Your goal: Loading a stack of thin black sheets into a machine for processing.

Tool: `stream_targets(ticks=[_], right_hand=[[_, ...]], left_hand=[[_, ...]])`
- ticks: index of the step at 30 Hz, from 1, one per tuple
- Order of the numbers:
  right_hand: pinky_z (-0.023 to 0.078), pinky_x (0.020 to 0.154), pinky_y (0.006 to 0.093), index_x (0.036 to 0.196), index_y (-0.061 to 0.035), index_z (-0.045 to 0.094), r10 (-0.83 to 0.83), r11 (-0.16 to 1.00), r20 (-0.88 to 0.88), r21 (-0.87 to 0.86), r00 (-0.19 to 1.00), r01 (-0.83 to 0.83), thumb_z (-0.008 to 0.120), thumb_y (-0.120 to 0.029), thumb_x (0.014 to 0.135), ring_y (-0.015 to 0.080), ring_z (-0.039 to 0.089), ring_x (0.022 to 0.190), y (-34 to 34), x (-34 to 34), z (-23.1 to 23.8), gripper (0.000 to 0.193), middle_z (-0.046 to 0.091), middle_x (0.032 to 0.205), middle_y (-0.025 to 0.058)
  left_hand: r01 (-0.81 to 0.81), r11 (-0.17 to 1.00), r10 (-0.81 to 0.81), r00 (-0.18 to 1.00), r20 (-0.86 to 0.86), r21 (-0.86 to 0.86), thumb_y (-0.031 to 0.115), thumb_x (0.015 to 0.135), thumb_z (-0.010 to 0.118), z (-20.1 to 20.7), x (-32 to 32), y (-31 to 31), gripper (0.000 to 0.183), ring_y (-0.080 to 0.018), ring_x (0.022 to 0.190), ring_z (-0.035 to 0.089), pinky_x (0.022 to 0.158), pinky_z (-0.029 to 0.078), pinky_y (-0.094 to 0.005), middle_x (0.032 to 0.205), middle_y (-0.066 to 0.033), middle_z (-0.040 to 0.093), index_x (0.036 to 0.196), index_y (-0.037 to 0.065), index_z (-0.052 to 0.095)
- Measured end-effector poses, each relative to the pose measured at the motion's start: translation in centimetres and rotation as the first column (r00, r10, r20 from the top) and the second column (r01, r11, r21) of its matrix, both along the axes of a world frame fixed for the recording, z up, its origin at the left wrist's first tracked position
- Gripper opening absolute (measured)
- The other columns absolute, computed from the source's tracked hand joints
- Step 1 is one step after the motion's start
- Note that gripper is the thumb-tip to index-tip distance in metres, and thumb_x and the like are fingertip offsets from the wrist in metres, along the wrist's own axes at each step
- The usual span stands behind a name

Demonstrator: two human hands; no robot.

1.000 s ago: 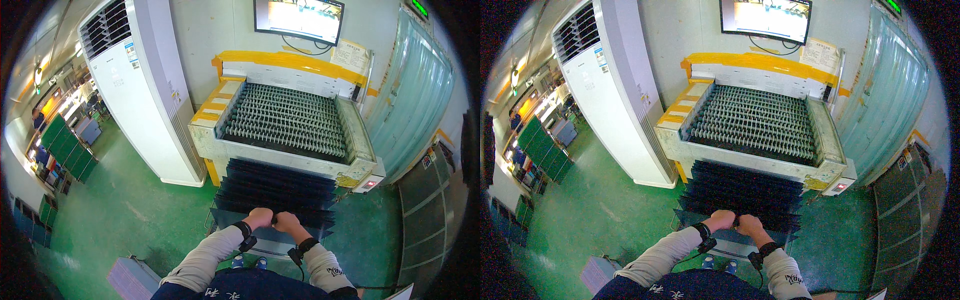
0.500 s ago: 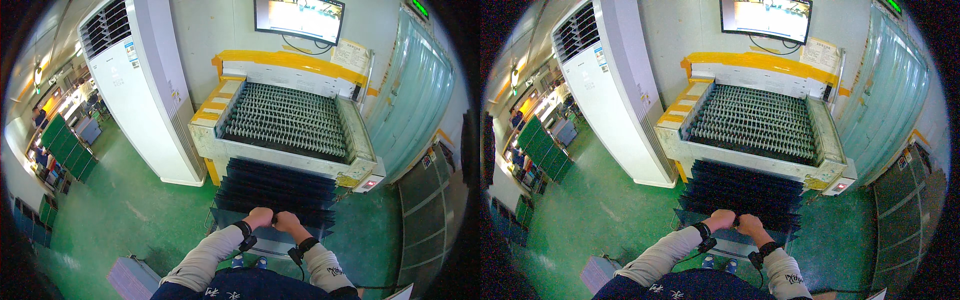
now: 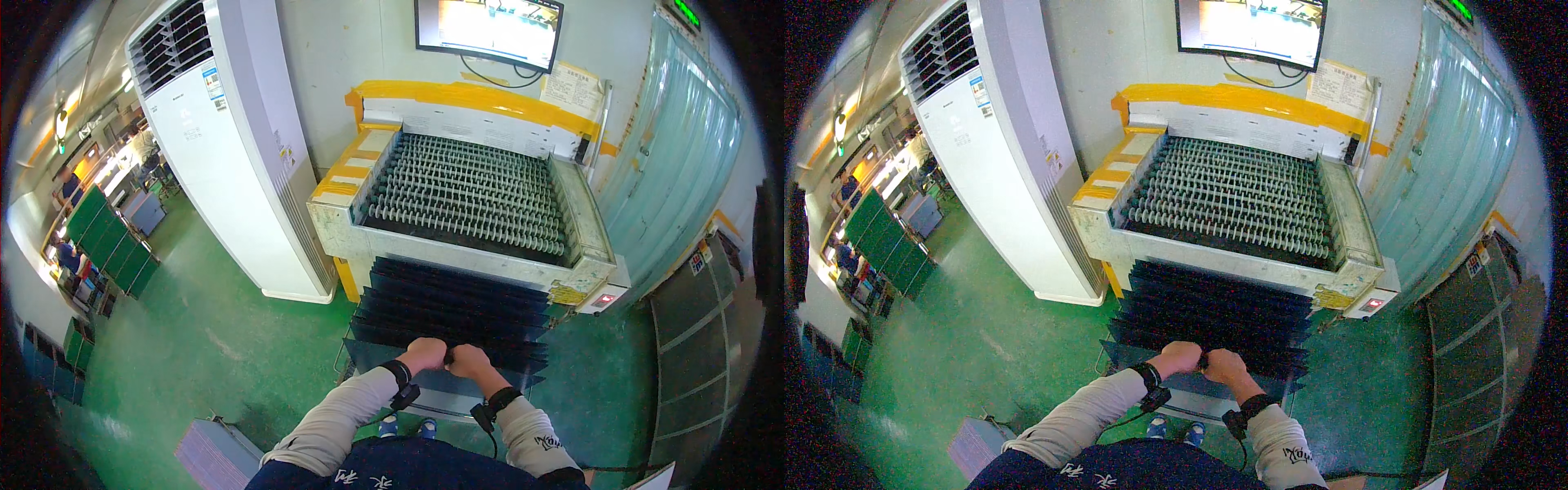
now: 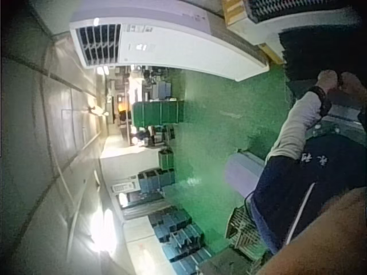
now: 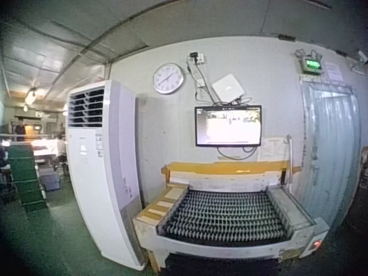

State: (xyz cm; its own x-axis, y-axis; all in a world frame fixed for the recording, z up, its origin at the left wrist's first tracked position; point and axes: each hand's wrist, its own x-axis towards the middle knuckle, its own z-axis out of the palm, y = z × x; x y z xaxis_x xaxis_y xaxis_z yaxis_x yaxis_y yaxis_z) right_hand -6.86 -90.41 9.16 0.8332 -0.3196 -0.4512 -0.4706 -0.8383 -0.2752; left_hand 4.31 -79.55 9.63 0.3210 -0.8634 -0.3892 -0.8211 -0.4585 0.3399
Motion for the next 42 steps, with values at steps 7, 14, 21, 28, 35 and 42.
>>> stream_targets(ticks=[7,14,21,28,35,42], right_hand=[[0.052,0.084,0.0454,0.099,-0.0126,0.071,0.000,1.000,0.022,-0.031,1.000,0.001,0.068,-0.036,0.076,0.0343,0.064,0.098,0.0,0.1,-0.8,0.033,0.068,0.101,0.0145],[0.051,0.084,0.0456,0.097,-0.0133,0.072,-0.012,0.999,0.051,-0.045,0.999,0.014,0.067,-0.032,0.075,0.0344,0.064,0.098,0.1,0.0,-0.9,0.029,0.068,0.100,0.0148],[0.051,0.084,0.0456,0.097,-0.0133,0.071,-0.025,0.998,0.034,-0.053,0.999,0.027,0.067,-0.033,0.075,0.0343,0.064,0.098,0.2,0.0,-0.7,0.030,0.069,0.100,0.0143],[0.051,0.084,0.0450,0.098,-0.0142,0.071,-0.036,0.999,0.027,-0.024,0.999,0.037,0.069,-0.034,0.074,0.0337,0.064,0.098,0.1,-0.1,-0.9,0.031,0.068,0.100,0.0139],[0.053,0.085,0.0454,0.104,-0.0110,0.069,-0.009,1.000,-0.038,-0.029,0.999,0.008,0.068,-0.043,0.077,0.0353,0.064,0.101,-0.1,0.2,-0.7,0.043,0.067,0.105,0.0164],[0.053,0.085,0.0455,0.104,-0.0103,0.069,0.005,1.000,-0.013,-0.018,1.000,-0.005,0.068,-0.042,0.076,0.0348,0.064,0.100,-0.2,0.1,-1.1,0.042,0.067,0.104,0.0162]], left_hand=[[-0.011,0.999,0.011,1.000,-0.004,0.041,0.027,0.071,0.071,0.0,0.1,-0.2,0.028,-0.0347,0.089,0.067,0.077,0.054,-0.0437,0.095,-0.0184,0.069,0.088,0.004,0.072],[0.004,1.000,-0.004,1.000,0.003,0.017,0.016,0.072,0.065,0.4,-0.1,0.0,0.020,-0.0340,0.082,0.068,0.070,0.054,-0.0441,0.089,-0.0179,0.069,0.085,0.002,0.071],[0.011,1.000,-0.011,1.000,0.009,0.001,0.015,0.072,0.065,0.0,0.0,-0.1,0.019,-0.0345,0.084,0.068,0.071,0.054,-0.0443,0.090,-0.0182,0.069,0.085,0.003,0.071],[-0.008,1.000,0.008,1.000,0.001,0.012,0.016,0.072,0.065,-1.7,0.3,-0.4,0.020,-0.0348,0.084,0.068,0.071,0.054,-0.0445,0.091,-0.0188,0.069,0.086,0.002,0.071],[0.007,1.000,-0.007,1.000,0.002,0.007,0.019,0.070,0.068,-1.6,0.3,-0.4,0.024,-0.0350,0.086,0.068,0.074,0.054,-0.0442,0.093,-0.0189,0.069,0.087,0.003,0.071],[0.015,1.000,-0.015,1.000,0.007,0.000,0.016,0.072,0.065,-0.1,0.0,0.0,0.019,-0.0347,0.079,0.068,0.068,0.054,-0.0448,0.086,-0.0182,0.069,0.083,0.002,0.071]])
